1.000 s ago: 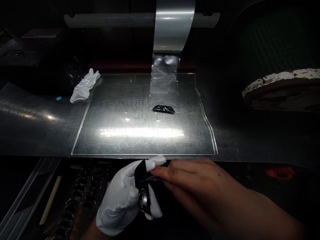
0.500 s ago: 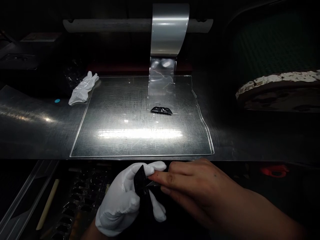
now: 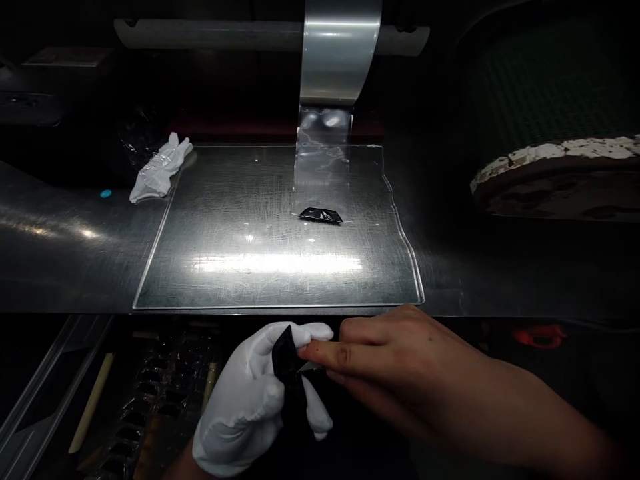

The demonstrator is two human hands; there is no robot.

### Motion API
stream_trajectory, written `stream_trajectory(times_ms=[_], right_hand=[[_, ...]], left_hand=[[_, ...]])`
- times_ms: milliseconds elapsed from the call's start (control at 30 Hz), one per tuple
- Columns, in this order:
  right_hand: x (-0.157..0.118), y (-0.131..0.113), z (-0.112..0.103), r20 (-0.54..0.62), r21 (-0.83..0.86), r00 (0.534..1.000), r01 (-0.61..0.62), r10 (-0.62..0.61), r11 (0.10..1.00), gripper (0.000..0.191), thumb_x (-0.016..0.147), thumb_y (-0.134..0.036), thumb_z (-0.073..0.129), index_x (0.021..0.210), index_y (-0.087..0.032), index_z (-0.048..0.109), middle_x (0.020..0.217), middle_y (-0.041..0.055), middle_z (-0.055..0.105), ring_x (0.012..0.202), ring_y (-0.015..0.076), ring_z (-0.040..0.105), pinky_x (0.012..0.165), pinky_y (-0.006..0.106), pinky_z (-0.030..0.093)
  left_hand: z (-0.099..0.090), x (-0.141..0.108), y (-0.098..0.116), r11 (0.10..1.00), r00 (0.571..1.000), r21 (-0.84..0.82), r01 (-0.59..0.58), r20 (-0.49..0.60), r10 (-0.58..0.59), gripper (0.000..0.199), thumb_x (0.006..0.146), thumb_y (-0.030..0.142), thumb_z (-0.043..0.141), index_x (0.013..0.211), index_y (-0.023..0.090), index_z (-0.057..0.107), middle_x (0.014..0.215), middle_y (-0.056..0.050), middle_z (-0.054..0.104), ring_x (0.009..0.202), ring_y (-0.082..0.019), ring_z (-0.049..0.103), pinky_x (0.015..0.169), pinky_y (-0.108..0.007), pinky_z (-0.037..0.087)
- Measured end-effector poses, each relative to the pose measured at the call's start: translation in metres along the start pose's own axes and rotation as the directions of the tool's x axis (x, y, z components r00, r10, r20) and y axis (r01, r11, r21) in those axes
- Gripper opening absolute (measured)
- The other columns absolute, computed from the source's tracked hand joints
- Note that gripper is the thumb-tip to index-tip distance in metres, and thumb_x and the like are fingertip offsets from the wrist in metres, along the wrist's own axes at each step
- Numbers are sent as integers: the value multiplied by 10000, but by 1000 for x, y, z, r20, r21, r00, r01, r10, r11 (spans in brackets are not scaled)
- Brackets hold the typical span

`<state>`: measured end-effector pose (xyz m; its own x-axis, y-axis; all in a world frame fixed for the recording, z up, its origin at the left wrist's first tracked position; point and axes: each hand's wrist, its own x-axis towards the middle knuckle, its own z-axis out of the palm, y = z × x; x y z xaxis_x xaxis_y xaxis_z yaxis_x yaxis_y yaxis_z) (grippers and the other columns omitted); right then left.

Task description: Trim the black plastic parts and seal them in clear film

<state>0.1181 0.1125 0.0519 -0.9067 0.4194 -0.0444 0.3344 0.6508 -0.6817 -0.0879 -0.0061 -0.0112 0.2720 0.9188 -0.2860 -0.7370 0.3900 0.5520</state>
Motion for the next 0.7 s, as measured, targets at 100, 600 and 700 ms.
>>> stream_trajectory(times_ms=[100, 600, 700], right_hand=[[-2, 0, 1, 13, 14, 1000, -2, 2, 1000, 402, 1056, -239, 577, 1436, -361, 630, 860, -36, 700, 677, 120, 635, 659, 263, 475], [-8, -3, -2, 37, 94, 999, 8, -12, 996, 406, 1054, -218, 564, 1433, -348, 631, 905, -37, 728, 712, 114, 664, 683, 251, 496], [-8, -6, -2, -42, 72, 999, -1, 4, 997, 401, 1064, -209, 551, 1438, -331, 626, 899, -35, 730, 705, 104, 662, 682, 236, 498]], left_hand=[[1, -1, -1, 1000, 1000, -8, -1, -1, 1, 581, 888, 471, 794, 1377, 193, 647, 726, -56, 785, 639, -149, 720, 642, -229, 539], [2, 0, 0, 998, 998, 36, -44, -40, 45, 457, 909, 455, 762, 1290, 214, 693, 759, -55, 769, 667, -144, 704, 635, -212, 516], [1, -2, 5, 999, 999, 43, 11, -39, -9, 532, 882, 468, 793, 1323, 192, 681, 754, -68, 781, 651, -145, 712, 646, -213, 532]])
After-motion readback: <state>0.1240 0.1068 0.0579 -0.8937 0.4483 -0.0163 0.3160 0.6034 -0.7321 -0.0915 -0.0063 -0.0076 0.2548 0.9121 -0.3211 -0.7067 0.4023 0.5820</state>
